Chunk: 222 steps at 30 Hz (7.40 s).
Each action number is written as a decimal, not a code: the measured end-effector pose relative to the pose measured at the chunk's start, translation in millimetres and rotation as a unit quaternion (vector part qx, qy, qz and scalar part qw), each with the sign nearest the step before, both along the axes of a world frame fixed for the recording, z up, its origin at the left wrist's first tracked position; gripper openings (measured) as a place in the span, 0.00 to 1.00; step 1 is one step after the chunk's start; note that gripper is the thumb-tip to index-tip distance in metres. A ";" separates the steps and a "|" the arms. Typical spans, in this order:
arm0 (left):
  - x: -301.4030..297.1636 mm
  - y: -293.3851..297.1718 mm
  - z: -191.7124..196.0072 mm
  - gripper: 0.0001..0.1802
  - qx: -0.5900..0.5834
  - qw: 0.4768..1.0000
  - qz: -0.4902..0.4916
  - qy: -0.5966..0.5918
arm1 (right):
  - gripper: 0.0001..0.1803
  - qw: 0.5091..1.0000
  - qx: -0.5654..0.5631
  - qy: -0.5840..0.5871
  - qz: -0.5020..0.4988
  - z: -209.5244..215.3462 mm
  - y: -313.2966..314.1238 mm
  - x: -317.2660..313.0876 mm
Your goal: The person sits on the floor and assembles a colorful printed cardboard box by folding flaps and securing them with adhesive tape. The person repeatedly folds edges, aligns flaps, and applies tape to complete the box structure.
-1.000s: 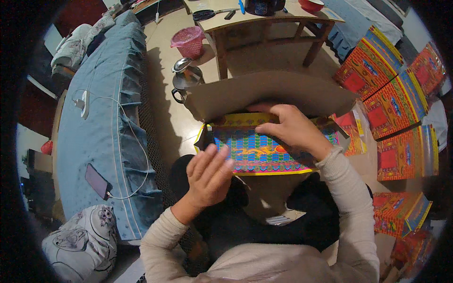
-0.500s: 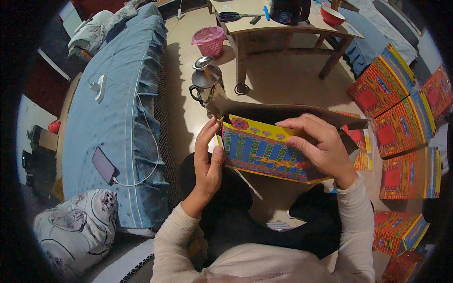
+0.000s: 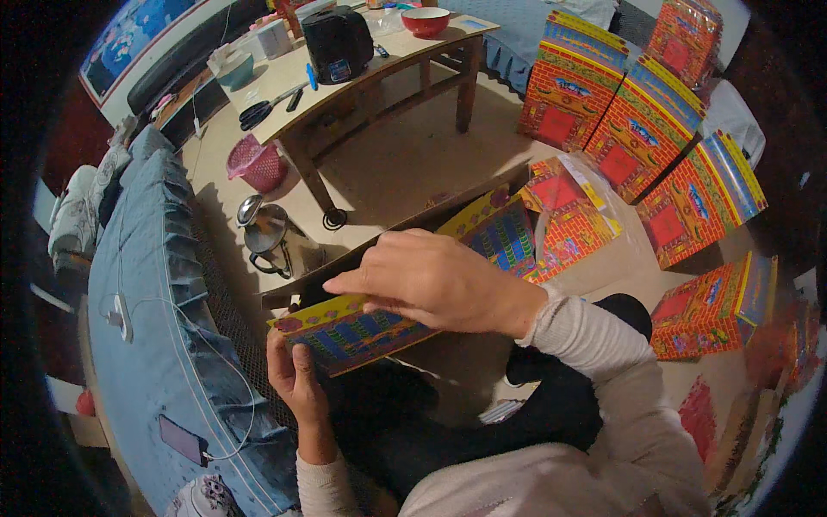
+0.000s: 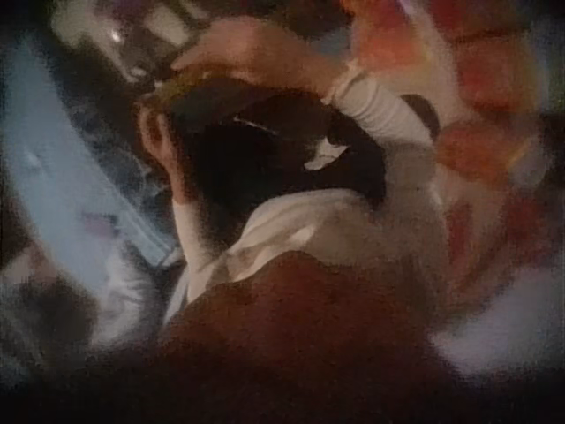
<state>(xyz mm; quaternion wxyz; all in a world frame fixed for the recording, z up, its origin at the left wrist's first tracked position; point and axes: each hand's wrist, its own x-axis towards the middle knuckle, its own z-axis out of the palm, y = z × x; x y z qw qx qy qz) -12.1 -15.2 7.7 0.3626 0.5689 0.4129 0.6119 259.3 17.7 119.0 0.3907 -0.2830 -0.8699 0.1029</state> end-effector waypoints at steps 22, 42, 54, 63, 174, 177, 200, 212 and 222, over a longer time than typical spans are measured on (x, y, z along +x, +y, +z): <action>1.9 -2.8 8.3 0.14 -0.001 0.997 0.083 0.005 | 0.24 0.891 -0.183 0.297 -0.290 -55.9 -32.9 148.8; 6.4 15.2 34.9 0.10 -0.050 0.998 0.024 -0.016 | 0.14 0.928 -0.286 0.237 -0.034 -20.3 -19.1 168.2; -16.7 76.4 29.6 0.13 -0.029 0.999 -0.003 0.037 | 0.05 0.977 -0.144 0.019 -0.157 19.1 -6.7 151.2; -7.1 168.3 47.1 0.17 0.017 0.994 -0.106 0.009 | 0.09 0.944 -0.121 0.177 -0.252 -3.5 -65.9 102.9; 153.8 43.7 107.1 0.27 0.344 0.782 -0.102 0.510 | 0.14 0.924 0.084 0.250 -0.276 -94.1 -29.2 85.3; 157.4 40.1 104.8 0.30 0.316 0.802 -0.096 0.497 | 0.12 0.924 0.081 0.228 -0.296 -94.0 -32.5 84.6; 169.3 42.6 98.6 0.18 0.384 0.779 -0.103 0.484 | 0.16 0.931 0.096 0.196 -0.292 -99.9 -38.0 77.4; 165.9 33.2 106.4 0.12 0.463 0.705 0.045 0.536 | 0.12 0.931 0.087 0.206 -0.289 -102.4 -39.6 74.8; 169.6 58.8 107.1 0.11 0.407 0.765 -0.125 0.482 | 0.17 0.934 -0.004 0.215 -0.286 -124.0 -56.6 68.8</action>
